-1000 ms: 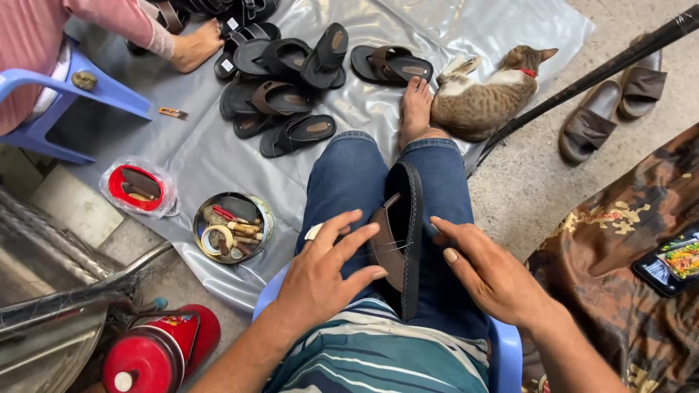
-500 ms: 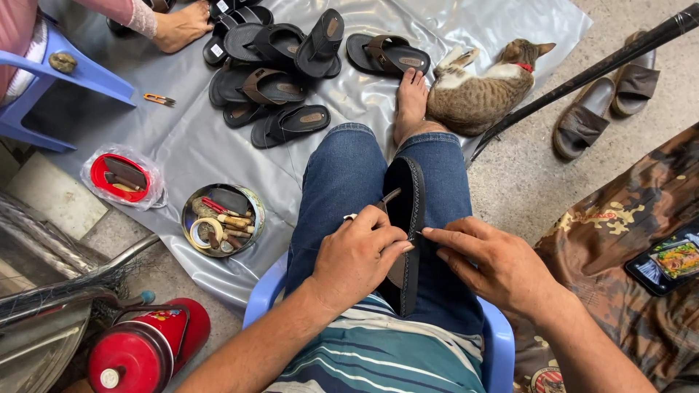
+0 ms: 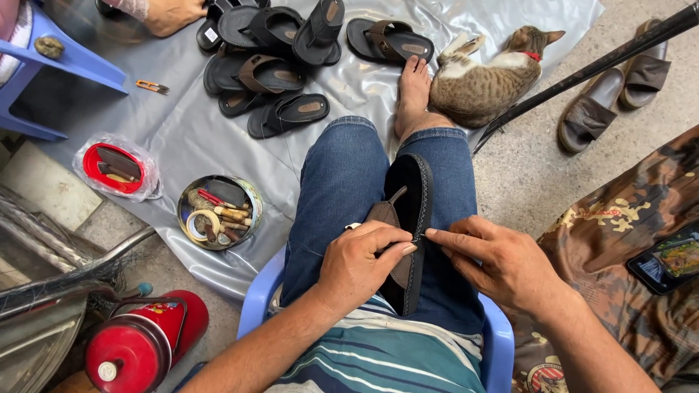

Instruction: Hand-sewing the strap of a sandal to the sole using a needle and thread.

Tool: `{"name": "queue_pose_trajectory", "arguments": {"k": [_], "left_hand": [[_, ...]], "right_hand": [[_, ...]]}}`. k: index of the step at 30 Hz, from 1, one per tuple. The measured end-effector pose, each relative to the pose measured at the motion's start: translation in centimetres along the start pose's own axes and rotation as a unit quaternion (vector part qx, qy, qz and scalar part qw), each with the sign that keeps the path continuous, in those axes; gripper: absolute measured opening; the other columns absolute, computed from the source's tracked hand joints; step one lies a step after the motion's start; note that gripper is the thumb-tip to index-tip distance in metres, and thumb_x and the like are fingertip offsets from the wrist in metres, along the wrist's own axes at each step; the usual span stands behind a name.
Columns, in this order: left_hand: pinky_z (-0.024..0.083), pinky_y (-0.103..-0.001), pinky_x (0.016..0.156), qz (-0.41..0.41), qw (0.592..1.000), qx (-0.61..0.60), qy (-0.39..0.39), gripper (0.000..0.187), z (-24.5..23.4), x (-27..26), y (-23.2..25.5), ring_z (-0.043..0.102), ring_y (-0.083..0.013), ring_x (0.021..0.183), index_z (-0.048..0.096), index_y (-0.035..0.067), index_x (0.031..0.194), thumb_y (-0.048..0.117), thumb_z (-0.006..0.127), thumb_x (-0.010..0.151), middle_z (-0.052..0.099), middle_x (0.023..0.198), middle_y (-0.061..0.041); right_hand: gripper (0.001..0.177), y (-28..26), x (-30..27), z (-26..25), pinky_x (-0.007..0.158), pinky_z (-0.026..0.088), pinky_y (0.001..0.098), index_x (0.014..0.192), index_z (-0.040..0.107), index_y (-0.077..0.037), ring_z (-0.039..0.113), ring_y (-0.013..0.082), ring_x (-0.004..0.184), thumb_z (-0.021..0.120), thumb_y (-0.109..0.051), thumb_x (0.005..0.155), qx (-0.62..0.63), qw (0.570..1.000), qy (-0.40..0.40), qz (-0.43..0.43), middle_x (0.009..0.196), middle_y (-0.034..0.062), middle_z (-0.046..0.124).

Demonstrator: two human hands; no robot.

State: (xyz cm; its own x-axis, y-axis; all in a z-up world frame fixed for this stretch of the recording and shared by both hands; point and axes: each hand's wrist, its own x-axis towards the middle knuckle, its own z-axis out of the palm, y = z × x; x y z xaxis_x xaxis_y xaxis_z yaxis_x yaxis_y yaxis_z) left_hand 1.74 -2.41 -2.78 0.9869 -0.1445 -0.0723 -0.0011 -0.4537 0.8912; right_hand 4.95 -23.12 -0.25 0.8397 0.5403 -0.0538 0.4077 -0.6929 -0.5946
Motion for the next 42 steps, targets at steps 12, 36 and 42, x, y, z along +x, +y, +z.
{"name": "queue_pose_trajectory", "arguments": {"k": [12,36,42], "left_hand": [[0.049,-0.028,0.066,0.016,1.0,-0.002,0.008,0.009,0.5,-0.1,-0.2,0.066,-0.0172,0.078,0.068,0.021,0.089,0.02,0.064,0.081,0.068,0.083,0.004],[0.051,-0.027,0.066,0.058,0.995,-0.075,0.038,0.008,0.7,0.4,-1.4,0.068,-0.0183,0.077,0.07,0.018,0.085,0.015,0.067,0.079,0.069,0.083,0.004],[0.053,-0.029,0.061,0.062,0.997,-0.025,0.026,0.008,0.2,0.4,-0.4,0.067,-0.0209,0.073,0.069,0.019,0.087,0.018,0.065,0.081,0.068,0.083,0.003]], "right_hand": [[0.034,0.2,-0.3,0.3,0.054,0.053,0.0363,0.105,0.066,-0.028,0.064,0.0235,0.066,0.057,-0.018,0.074,-0.04,0.999,-0.004,0.003,0.084,-0.003,0.063],[0.018,1.3,0.9,2.2,0.056,0.051,0.0257,0.088,0.071,-0.024,0.064,0.0157,0.064,0.065,-0.017,0.072,0.024,0.992,0.099,-0.073,0.08,-0.0073,0.065],[0.016,0.0,0.6,1.7,0.056,0.052,0.0259,0.087,0.07,-0.024,0.065,0.0154,0.065,0.066,-0.019,0.072,-0.041,0.992,0.102,-0.068,0.081,-0.0069,0.066]]}}
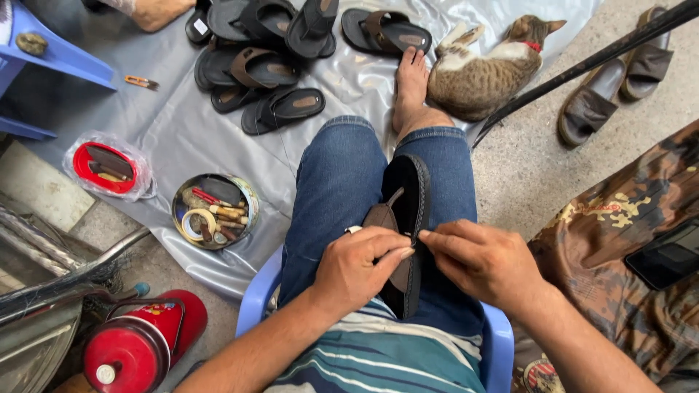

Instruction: Hand-sewing the strap of a sandal to the sole using a needle and thread.

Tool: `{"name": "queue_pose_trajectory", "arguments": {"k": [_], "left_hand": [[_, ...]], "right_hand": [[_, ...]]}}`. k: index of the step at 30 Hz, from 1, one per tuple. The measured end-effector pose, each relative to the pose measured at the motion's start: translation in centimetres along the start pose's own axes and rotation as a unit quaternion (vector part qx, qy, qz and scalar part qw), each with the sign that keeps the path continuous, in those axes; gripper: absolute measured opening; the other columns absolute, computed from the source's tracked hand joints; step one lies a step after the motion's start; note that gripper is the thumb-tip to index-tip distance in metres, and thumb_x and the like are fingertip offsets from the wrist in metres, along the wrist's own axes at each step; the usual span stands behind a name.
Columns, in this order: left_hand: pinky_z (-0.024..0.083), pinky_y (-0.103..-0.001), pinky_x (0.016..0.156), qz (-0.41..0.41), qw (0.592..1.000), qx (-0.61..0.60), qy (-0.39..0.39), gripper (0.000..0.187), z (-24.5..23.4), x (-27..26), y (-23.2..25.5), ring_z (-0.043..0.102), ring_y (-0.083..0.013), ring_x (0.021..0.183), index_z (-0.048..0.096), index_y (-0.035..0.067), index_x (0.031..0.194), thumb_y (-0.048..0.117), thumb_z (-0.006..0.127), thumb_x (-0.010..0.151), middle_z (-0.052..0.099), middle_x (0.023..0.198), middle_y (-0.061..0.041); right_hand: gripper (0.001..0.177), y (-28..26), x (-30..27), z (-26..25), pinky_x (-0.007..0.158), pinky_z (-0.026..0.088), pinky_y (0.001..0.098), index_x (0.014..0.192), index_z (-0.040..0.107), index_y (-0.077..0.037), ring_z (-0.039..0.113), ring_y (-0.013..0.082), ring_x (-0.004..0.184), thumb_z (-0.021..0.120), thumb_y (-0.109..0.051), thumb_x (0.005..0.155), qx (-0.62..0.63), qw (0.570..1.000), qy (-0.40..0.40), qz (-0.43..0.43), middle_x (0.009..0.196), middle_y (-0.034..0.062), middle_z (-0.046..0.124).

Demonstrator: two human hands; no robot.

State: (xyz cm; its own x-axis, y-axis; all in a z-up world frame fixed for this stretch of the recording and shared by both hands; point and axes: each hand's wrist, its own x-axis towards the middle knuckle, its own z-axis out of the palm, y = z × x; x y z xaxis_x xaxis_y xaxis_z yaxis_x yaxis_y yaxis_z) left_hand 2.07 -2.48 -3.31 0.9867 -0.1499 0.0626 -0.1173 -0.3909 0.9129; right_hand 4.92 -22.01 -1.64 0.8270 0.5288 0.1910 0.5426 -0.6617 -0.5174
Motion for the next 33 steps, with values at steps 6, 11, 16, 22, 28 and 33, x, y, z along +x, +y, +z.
{"name": "queue_pose_trajectory", "arguments": {"k": [6,11,16,22,28,33], "left_hand": [[0.047,-0.038,0.061,0.065,0.937,0.32,-0.122,0.007,-5.4,0.8,2.8,0.061,-0.0269,0.061,0.064,0.021,0.075,0.026,0.058,0.076,0.056,0.098,0.003],[0.045,-0.032,0.071,-0.181,0.955,-0.063,-0.225,0.008,-4.8,2.5,3.6,0.059,-0.0201,0.089,0.066,0.013,0.073,0.02,0.062,0.073,0.061,0.112,-0.004],[0.038,-0.012,0.038,-0.237,0.901,-0.336,-0.137,0.014,-1.2,1.7,2.2,0.046,-0.0045,0.042,0.067,0.003,0.09,0.012,0.067,0.08,0.063,0.059,-0.009],[0.053,-0.039,0.053,-0.01,0.971,0.205,-0.126,0.025,-1.2,2.1,1.0,0.065,-0.0249,0.065,0.046,0.016,0.11,0.019,0.051,0.085,0.064,0.079,-0.002],[0.053,-0.037,0.052,0.02,0.97,0.161,-0.179,0.028,-1.5,2.2,1.6,0.065,-0.0229,0.065,0.044,0.015,0.105,0.014,0.055,0.08,0.064,0.073,0.001],[0.053,-0.036,0.052,-0.021,0.97,0.057,-0.235,0.027,-2.3,3.4,2.0,0.065,-0.0256,0.06,0.049,0.013,0.105,0.008,0.055,0.079,0.066,0.076,-0.004]], "right_hand": [[0.021,-1.6,0.1,-1.4,0.057,0.053,0.0308,0.097,0.066,-0.027,0.065,0.0185,0.07,0.058,-0.021,0.079,-0.071,0.994,-0.067,0.047,0.085,-0.0069,0.065],[0.025,-1.0,-0.5,-0.8,0.056,0.051,0.0302,0.105,0.063,-0.023,0.064,0.0183,0.072,0.056,-0.02,0.082,-0.016,0.996,-0.08,0.034,0.092,-0.0047,0.063],[0.026,-0.5,-0.7,-0.6,0.057,0.053,0.0318,0.101,0.067,-0.022,0.066,0.0216,0.074,0.059,-0.015,0.077,0.013,0.997,-0.059,0.057,0.085,-0.0024,0.066],[0.022,-0.6,-0.5,-0.2,0.06,0.053,0.0301,0.1,0.068,-0.024,0.066,0.0197,0.076,0.062,-0.022,0.078,0.047,0.994,-0.047,0.086,0.086,-0.0042,0.066],[0.019,-0.9,-1.0,-0.3,0.061,0.053,0.0297,0.097,0.069,-0.025,0.066,0.0183,0.077,0.063,-0.023,0.078,0.038,0.994,-0.039,0.092,0.084,-0.005,0.066],[0.027,-0.3,-1.2,-0.3,0.059,0.053,0.0321,0.105,0.064,-0.03,0.065,0.0196,0.077,0.059,-0.024,0.079,0.015,0.984,-0.123,0.13,0.087,-0.0073,0.064]]}}
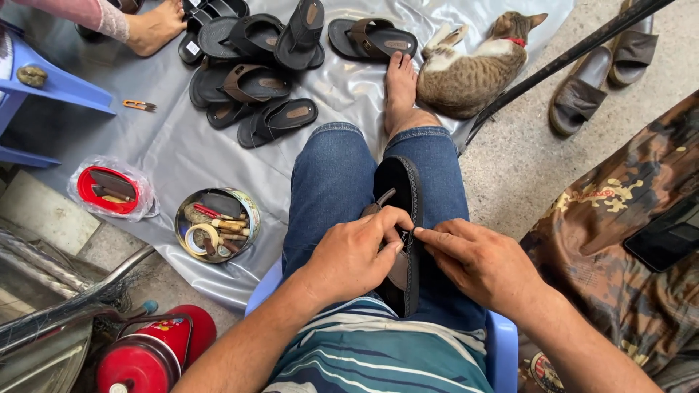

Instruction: Hand-sewing the strap of a sandal to the sole using a needle and thread.

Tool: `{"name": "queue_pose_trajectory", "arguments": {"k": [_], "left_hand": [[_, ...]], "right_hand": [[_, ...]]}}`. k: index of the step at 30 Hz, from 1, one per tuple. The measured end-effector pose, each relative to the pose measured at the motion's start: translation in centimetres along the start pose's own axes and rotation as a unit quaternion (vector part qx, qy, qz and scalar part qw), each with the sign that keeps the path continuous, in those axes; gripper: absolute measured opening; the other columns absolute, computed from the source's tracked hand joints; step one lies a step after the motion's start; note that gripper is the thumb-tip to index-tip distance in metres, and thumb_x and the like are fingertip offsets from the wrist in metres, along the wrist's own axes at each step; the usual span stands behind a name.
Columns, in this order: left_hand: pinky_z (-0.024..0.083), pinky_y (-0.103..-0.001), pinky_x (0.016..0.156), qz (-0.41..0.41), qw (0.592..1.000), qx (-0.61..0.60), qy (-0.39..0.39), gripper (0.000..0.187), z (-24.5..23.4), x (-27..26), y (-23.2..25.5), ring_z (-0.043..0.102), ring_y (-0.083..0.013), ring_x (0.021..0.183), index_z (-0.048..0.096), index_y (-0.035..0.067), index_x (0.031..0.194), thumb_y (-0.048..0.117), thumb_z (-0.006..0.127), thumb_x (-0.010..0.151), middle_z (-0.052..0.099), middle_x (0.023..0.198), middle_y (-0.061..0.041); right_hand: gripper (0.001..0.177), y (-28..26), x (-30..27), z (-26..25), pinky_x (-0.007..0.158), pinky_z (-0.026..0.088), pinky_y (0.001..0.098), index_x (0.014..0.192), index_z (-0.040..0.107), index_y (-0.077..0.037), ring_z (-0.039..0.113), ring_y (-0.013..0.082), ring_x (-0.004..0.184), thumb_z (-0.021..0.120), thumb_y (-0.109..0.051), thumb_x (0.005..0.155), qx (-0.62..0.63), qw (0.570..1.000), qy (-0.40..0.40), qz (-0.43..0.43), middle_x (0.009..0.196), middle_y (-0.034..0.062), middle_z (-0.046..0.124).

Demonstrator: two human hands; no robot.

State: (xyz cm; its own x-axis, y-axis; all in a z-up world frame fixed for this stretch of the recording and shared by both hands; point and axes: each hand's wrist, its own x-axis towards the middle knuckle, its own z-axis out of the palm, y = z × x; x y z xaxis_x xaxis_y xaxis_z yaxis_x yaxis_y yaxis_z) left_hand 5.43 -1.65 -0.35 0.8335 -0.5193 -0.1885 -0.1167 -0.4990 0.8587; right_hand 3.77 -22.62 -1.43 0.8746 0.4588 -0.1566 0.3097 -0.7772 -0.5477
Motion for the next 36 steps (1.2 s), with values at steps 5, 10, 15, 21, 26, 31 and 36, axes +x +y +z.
{"name": "queue_pose_trajectory", "arguments": {"k": [5,10,15,21,26,31,36], "left_hand": [[0.044,-0.023,0.064,-0.239,0.96,-0.135,-0.05,0.025,-0.8,1.2,0.6,0.056,-0.0098,0.052,0.058,0.024,0.103,0.025,0.054,0.077,0.069,0.085,0.008],[0.047,-0.022,0.059,-0.232,0.949,-0.212,-0.032,0.023,-0.2,0.3,-0.4,0.057,-0.0127,0.047,0.056,0.017,0.103,0.017,0.053,0.081,0.067,0.086,0.004],[0.046,-0.026,0.079,-0.092,0.992,-0.053,0.062,0.027,0.1,-1.5,-0.6,0.067,-0.0106,0.089,0.059,0.018,0.106,0.024,0.06,0.079,0.07,0.094,0.004],[0.047,-0.025,0.07,-0.135,0.983,0.055,0.11,0.026,1.1,-3.2,-0.1,0.064,-0.008,0.079,0.062,0.028,0.102,0.028,0.063,0.076,0.063,0.097,0.01],[0.048,-0.031,0.065,-0.23,0.963,0.088,0.106,0.03,2.0,-3.8,-0.4,0.06,-0.0089,0.064,0.061,0.033,0.105,0.033,0.063,0.075,0.057,0.104,0.011],[0.049,-0.035,0.065,-0.263,0.949,0.102,0.142,0.036,2.3,-3.8,-0.7,0.062,-0.0076,0.067,0.059,0.033,0.106,0.035,0.067,0.071,0.054,0.107,0.011],[0.048,-0.028,0.075,-0.233,0.96,0.062,0.139,0.041,1.4,-4.2,-2.0,0.066,-0.0103,0.083,0.057,0.026,0.107,0.036,0.069,0.069,0.071,0.094,0.01]], "right_hand": [[0.051,0.2,-0.2,-6.2,0.049,0.054,0.0339,0.131,0.036,-0.049,0.061,0.0129,0.063,0.047,-0.038,0.082,-0.176,0.949,-0.246,0.089,0.08,-0.0086,0.05],[0.045,-0.5,0.0,-4.2,0.057,0.055,0.0436,0.127,0.042,-0.046,0.066,0.0243,0.072,0.044,-0.046,0.082,-0.117,0.966,-0.206,0.099,0.089,-0.0047,0.06],[0.015,-0.5,0.3,0.0,0.071,0.042,0.0169,0.081,0.075,-0.016,0.058,0.0012,0.073,0.068,-0.028,0.074,0.283,0.931,-0.052,0.224,0.077,-0.007,0.073],[0.01,-1.1,-0.2,0.7,0.065,0.042,0.0169,0.077,0.072,-0.015,0.057,0.0018,0.067,0.07,-0.024,0.075,0.36,0.897,0.083,0.241,0.072,-0.0051,0.068],[0.008,-1.5,-0.6,0.3,0.057,0.039,0.0177,0.073,0.069,-0.016,0.05,0.0016,0.06,0.07,-0.024,0.076,0.364,0.907,0.061,0.203,0.065,-0.0073,0.063],[0.014,-1.3,-0.5,1.1,0.057,0.039,0.0186,0.075,0.066,-0.015,0.049,0.0023,0.062,0.069,-0.029,0.077,0.401,0.901,0.02,0.162,0.068,-0.0071,0.061],[0.016,-2.0,0.6,0.7,0.069,0.042,0.0214,0.078,0.065,-0.009,0.055,0.0105,0.071,0.062,-0.024,0.084,0.443,0.895,0.054,0.012,0.077,0.0026,0.058]]}}
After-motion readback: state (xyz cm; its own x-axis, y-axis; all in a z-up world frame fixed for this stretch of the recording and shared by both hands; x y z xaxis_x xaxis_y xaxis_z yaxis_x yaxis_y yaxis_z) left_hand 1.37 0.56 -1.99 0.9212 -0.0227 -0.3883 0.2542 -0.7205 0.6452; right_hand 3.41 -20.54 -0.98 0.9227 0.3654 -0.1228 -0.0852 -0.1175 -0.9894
